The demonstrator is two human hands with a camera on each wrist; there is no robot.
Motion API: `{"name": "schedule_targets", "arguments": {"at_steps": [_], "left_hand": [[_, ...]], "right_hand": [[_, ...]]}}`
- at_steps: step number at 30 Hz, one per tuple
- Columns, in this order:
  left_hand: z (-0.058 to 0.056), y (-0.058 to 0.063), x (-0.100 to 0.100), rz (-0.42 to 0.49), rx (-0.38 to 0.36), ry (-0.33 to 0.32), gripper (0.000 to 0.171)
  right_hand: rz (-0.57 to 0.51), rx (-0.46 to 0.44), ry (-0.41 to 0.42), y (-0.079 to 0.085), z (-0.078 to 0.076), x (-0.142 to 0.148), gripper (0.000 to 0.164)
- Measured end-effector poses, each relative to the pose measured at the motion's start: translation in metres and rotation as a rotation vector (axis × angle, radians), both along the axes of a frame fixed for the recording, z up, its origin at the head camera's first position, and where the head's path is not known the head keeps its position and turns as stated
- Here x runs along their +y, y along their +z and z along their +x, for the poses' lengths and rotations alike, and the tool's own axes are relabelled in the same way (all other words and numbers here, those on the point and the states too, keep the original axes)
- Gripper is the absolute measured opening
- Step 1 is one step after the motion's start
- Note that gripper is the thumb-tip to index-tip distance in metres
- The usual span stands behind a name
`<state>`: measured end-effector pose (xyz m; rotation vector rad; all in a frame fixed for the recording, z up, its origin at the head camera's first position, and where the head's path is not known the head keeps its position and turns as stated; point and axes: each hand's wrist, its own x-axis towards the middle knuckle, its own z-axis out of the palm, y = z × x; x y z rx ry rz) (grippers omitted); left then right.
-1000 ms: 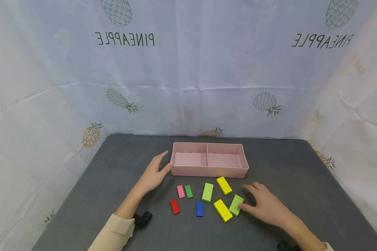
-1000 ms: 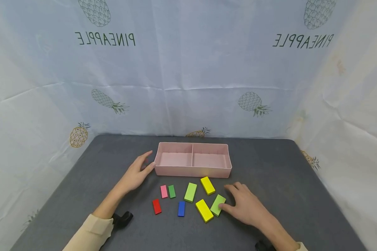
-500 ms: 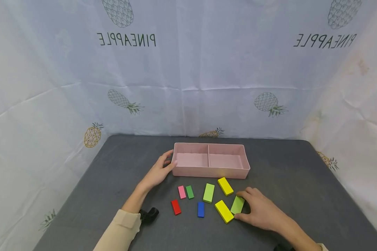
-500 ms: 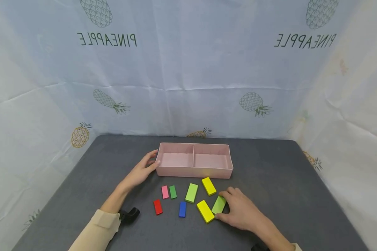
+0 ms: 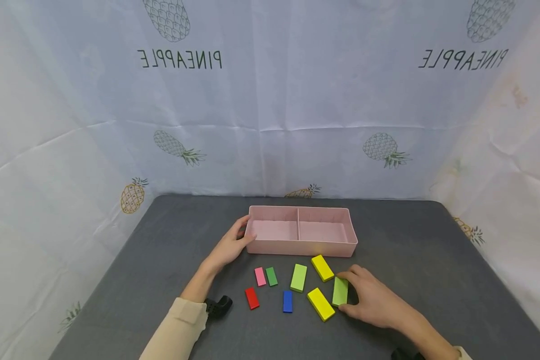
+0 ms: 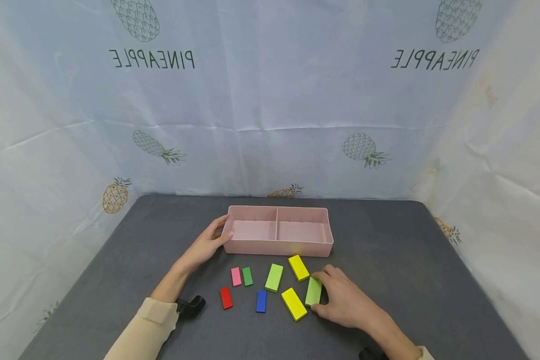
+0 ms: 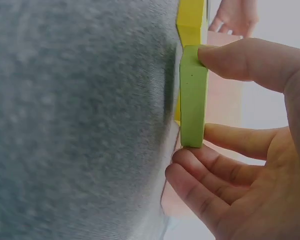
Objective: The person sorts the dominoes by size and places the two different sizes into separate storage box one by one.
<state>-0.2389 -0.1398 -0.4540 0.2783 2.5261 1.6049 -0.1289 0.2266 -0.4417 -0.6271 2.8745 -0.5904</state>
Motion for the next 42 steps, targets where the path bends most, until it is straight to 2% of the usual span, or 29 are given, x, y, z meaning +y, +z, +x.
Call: {"name": "schedule_targets", "arguments": {"at_steps": [14, 23, 28, 42], "left_hand": [[-0.005, 0.001, 0.004, 0.026, -0.041, 0.007, 0.073], [-0.004, 0.0, 0.002, 0.023, -0.044, 0.002, 0.076], [-0.005, -0.001, 0.003, 0.01, -0.032, -0.005, 0.076], [-0.007, 0.0, 0.004, 0.011, -0.015, -0.001, 0.076]], "right_hand": [[-0.163, 0.0, 0.036, 0.018, -0.01, 0.0, 0.061], [-0.201, 0.106, 0.057, 0.037, -0.019, -0.012, 0.06], [-0.244, 0.153, 0.08, 0.047, -0.027, -0.015, 0.058], [-0.343, 0.162, 0.083, 0.06, -0.059, -0.013, 0.058]]}}
